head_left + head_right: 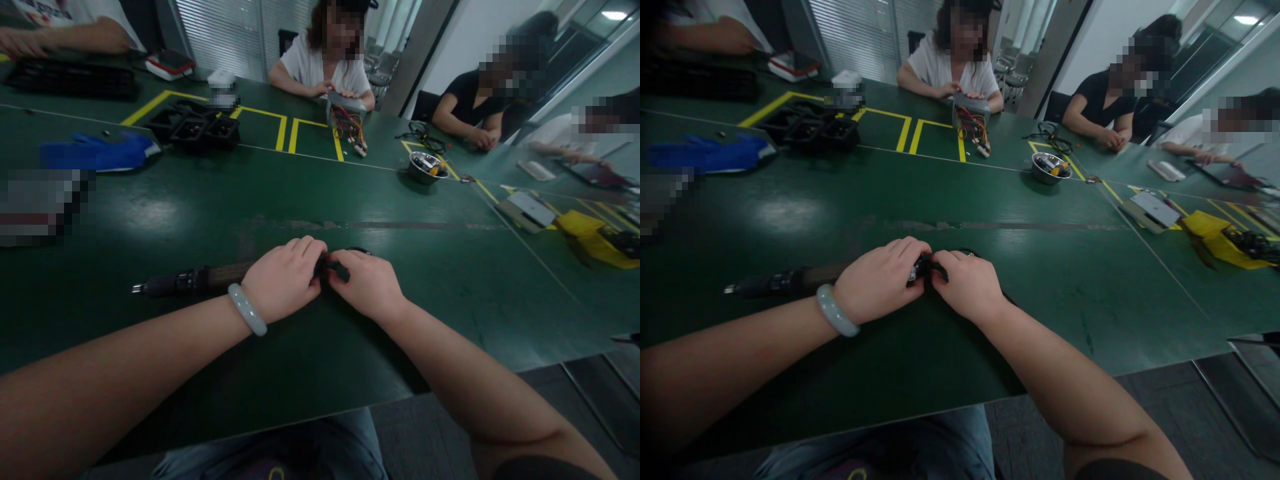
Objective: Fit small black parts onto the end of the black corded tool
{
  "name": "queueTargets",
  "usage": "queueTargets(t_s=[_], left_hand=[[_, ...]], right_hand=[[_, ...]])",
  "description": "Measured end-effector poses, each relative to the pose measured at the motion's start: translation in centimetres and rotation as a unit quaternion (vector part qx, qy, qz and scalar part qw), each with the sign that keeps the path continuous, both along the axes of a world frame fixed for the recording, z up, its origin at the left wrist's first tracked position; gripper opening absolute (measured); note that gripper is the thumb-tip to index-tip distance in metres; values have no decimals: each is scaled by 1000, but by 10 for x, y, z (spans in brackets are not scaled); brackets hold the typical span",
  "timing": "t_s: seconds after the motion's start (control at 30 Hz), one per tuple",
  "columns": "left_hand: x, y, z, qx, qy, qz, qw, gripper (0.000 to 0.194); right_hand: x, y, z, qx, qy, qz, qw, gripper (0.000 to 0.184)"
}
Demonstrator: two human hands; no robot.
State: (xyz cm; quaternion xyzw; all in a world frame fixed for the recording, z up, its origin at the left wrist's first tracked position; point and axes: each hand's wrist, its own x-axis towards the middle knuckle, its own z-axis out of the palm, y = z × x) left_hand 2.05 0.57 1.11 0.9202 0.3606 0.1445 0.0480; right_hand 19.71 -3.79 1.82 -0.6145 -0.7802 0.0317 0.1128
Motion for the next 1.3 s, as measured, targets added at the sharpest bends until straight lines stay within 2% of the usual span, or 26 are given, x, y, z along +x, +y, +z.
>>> queueTargets(t_s=[0.47, 0.6, 0.77, 1.03, 1.2, 1.3], left_hand=[[-1, 0, 0, -4, 5, -3, 1000, 28], [-2, -1, 3, -3, 2, -11, 1000, 26], [-3, 0, 4, -6, -10, -6, 1000, 21], [-1, 0, 5, 3, -2, 17, 1000, 20], [2, -2, 8, 10, 16, 13, 1000, 20], [3, -3, 10, 15, 25, 15, 999, 19]], right_hand=[[2, 2, -2, -4, 10, -4, 1000, 19], [3, -1, 3, -22, 57, -44, 997, 26], [15, -7, 13, -64, 123, -64, 988, 19], [42, -1, 21, -112, 67, -9, 991, 24], [42, -2, 24, -139, 37, -56, 988, 14], [37, -1, 19, -137, 39, -57, 988, 11]])
